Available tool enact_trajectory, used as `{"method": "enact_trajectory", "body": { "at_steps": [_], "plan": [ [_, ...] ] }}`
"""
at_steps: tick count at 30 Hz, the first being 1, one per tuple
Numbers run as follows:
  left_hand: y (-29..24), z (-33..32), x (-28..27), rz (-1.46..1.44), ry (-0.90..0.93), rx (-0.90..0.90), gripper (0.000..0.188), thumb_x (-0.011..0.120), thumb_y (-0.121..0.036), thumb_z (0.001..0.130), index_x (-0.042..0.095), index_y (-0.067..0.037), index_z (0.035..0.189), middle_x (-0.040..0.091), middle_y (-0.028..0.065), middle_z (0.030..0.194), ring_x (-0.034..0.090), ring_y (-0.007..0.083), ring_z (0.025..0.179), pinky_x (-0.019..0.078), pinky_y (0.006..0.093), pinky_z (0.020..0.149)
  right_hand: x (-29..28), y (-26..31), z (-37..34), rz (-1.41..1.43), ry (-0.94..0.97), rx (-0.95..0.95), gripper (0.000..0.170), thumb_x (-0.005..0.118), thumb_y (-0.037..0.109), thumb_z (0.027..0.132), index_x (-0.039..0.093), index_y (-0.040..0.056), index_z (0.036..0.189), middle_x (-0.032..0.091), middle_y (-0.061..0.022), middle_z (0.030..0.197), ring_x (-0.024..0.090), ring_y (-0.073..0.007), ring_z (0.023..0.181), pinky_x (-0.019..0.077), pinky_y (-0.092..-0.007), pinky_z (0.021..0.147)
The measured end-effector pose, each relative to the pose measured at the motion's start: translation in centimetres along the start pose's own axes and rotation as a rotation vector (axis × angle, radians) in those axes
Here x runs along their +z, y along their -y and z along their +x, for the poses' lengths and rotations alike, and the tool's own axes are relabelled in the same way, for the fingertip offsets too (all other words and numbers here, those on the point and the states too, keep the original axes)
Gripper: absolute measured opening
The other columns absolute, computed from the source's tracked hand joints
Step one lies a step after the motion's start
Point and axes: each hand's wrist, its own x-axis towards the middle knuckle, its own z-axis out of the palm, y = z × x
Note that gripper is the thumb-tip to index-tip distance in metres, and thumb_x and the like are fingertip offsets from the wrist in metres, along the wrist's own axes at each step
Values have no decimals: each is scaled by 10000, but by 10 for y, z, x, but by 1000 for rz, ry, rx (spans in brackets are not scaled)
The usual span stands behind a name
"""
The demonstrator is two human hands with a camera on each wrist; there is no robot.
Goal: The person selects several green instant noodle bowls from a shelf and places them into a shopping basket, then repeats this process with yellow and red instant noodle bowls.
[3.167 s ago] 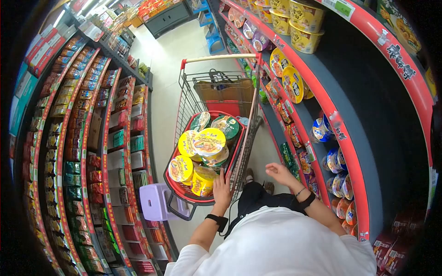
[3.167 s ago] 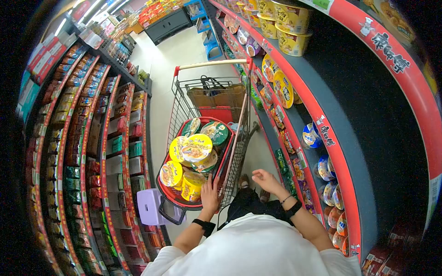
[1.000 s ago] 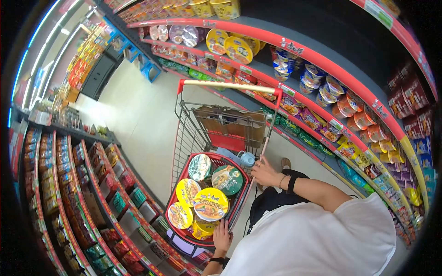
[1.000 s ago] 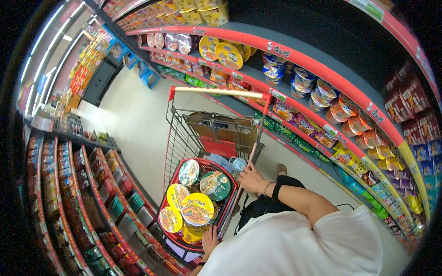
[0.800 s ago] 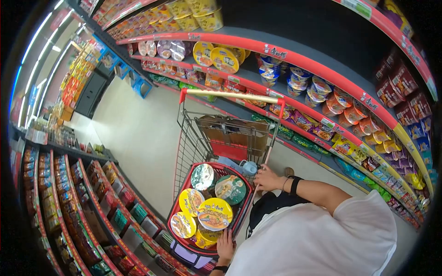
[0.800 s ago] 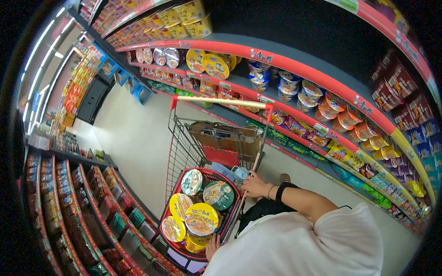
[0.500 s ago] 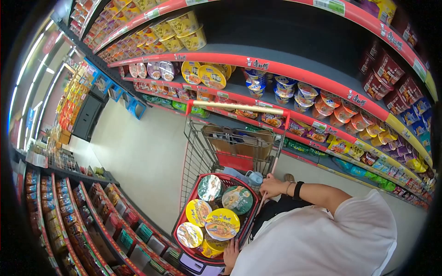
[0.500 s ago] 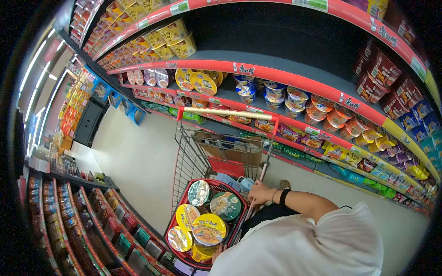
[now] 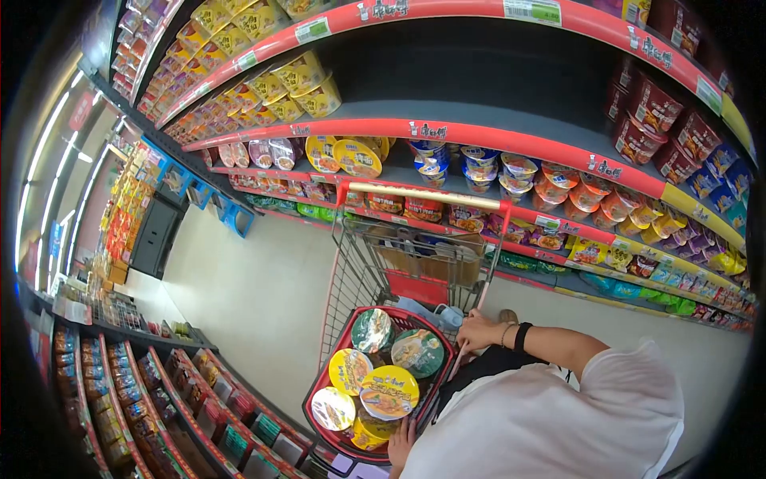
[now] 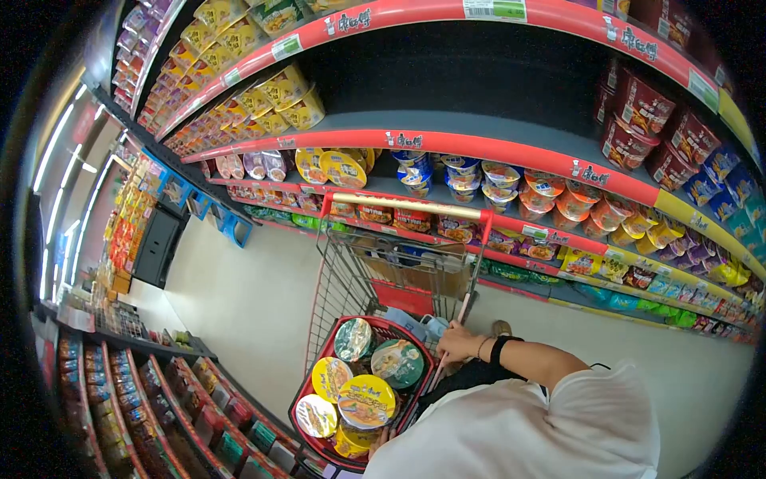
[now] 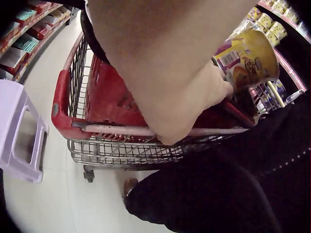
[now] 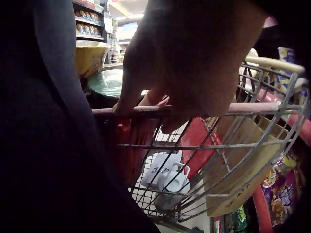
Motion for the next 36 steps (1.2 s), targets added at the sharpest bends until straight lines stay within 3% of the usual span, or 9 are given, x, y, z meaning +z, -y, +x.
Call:
{"method": "enact_trajectory", "body": {
  "at_steps": [7,13,22,24,26,28,29,31,36],
  "plan": [
    [41,64,-9,72,-388,243,439,543,-219,892,507,-52,1296,621,169,1176,631,269,870,483,332,721,16,-8,15,-18,-152,-43,268,677,484,734,662,217,715,636,22,708,599,-205,794,347,-430,813],
    [56,161,-22,-124,-427,438,440,551,-187,883,500,-45,1296,612,168,1185,624,271,891,480,338,741,2,-12,21,35,-124,40,272,701,475,685,668,205,692,631,16,687,594,-199,786,328,-419,811],
    [36,193,-48,-353,-380,373,445,564,-138,870,489,-34,1297,600,165,1198,613,275,924,477,347,771,-5,-21,21,34,-33,83,277,749,455,639,681,186,646,620,-6,629,597,-207,777,296,-411,791],
    [22,199,-54,-406,-370,343,447,567,-127,867,487,-31,1297,597,165,1201,611,276,931,477,349,778,-5,-22,16,9,-163,-29,273,741,454,642,679,189,616,608,-9,624,595,-212,766,301,-413,767],
    [3,205,-60,-461,-361,307,450,570,-116,864,484,-29,1297,594,164,1204,609,277,938,476,351,785,-16,-23,10,10,-49,-36,266,732,407,684,694,148,727,630,-49,798,595,-228,849,357,-439,786],
    [-15,216,-68,-515,-358,275,452,572,-106,861,482,-26,1297,592,164,1207,606,278,945,475,353,792,-33,-22,0,418,-423,-247,278,709,319,753,674,99,919,591,-84,1009,573,-251,946,409,-427,864],
    [-25,221,-71,-544,-355,260,453,574,-100,860,481,-25,1297,590,163,1209,605,278,949,475,354,795,-51,-27,-8,479,-383,-247,272,656,204,826,609,63,1054,532,-109,1113,543,-281,1031,440,-390,912],
    [-45,232,-76,-602,-343,233,456,577,-89,857,479,-23,1297,588,163,1212,603,279,956,474,356,802,-124,-12,-51,608,-680,-196,253,651,124,827,610,56,1067,550,-115,1110,555,-295,1054,447,-383,911],
    [-99,252,-91,-754,-316,157,464,584,-62,849,473,-17,1297,581,161,1219,597,281,974,473,361,819,-267,-28,-177,40,-1691,254,262,667,104,797,631,74,1055,531,-148,1155,492,-321,1107,371,-436,957]
  ]
}}
